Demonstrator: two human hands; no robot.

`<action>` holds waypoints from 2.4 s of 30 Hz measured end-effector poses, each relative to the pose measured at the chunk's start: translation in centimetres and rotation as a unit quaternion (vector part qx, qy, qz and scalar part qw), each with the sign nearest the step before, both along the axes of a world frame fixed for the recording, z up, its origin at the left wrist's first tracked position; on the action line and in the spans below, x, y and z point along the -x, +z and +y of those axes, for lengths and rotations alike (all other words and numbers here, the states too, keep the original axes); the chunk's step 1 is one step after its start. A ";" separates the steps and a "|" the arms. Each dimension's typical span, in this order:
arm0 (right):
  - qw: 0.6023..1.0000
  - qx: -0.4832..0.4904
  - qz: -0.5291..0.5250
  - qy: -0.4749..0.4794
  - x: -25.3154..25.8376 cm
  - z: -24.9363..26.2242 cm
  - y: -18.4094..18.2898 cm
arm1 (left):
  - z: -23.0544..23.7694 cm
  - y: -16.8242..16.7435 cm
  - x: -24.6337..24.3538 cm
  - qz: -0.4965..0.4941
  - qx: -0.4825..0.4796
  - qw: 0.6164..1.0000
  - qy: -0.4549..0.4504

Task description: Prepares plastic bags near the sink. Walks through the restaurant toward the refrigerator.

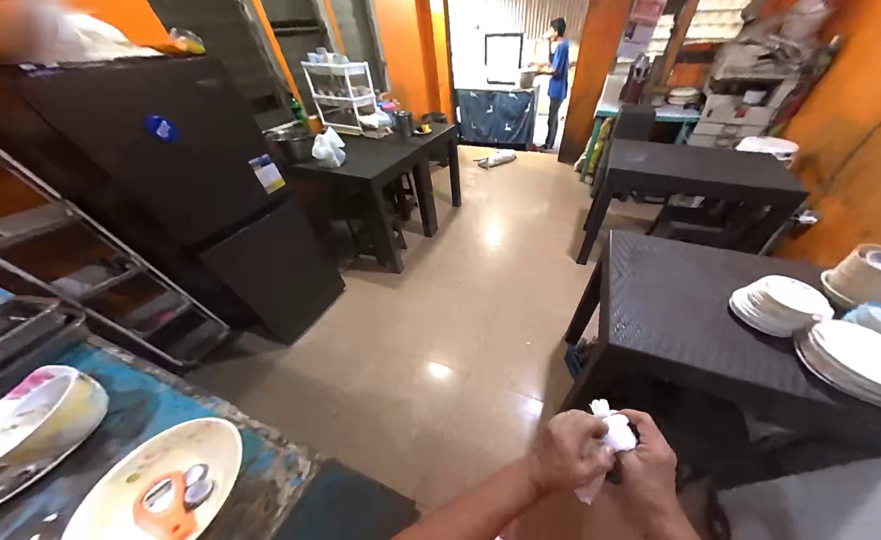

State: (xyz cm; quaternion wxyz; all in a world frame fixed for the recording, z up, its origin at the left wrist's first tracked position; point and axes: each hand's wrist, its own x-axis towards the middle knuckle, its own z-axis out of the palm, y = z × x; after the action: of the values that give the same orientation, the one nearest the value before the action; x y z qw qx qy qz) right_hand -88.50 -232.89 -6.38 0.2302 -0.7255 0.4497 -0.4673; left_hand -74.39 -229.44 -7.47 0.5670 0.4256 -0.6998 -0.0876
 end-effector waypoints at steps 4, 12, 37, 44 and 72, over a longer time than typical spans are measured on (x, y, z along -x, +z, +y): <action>0.995 0.055 -0.004 0.083 -4.3 -6.5 -0.3 | -5.4 1.7 -5.7 0.134 -0.245 0.960 0.004; 0.966 0.009 0.033 0.255 -14.9 -17.2 -1.6 | -14.2 1.5 -19.3 0.056 -0.347 0.936 0.005; 0.649 -0.039 0.022 0.760 -74.9 -22.4 0.9 | -7.6 1.8 -62.1 0.212 -0.374 0.757 0.492; 0.651 -0.048 0.122 0.747 -89.9 -19.1 2.6 | -1.8 2.1 -75.3 0.229 -0.376 0.678 0.588; 0.641 -0.165 0.468 0.585 -150.4 -16.5 -15.8 | 1.4 -4.7 -99.7 0.452 -0.349 0.311 0.760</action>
State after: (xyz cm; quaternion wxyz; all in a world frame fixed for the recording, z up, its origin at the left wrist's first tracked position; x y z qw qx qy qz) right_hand 61.91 -249.44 -22.19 0.3302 -0.9091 0.0483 0.2492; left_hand 25.36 -228.08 -12.15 0.4108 0.8222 0.3927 -0.0326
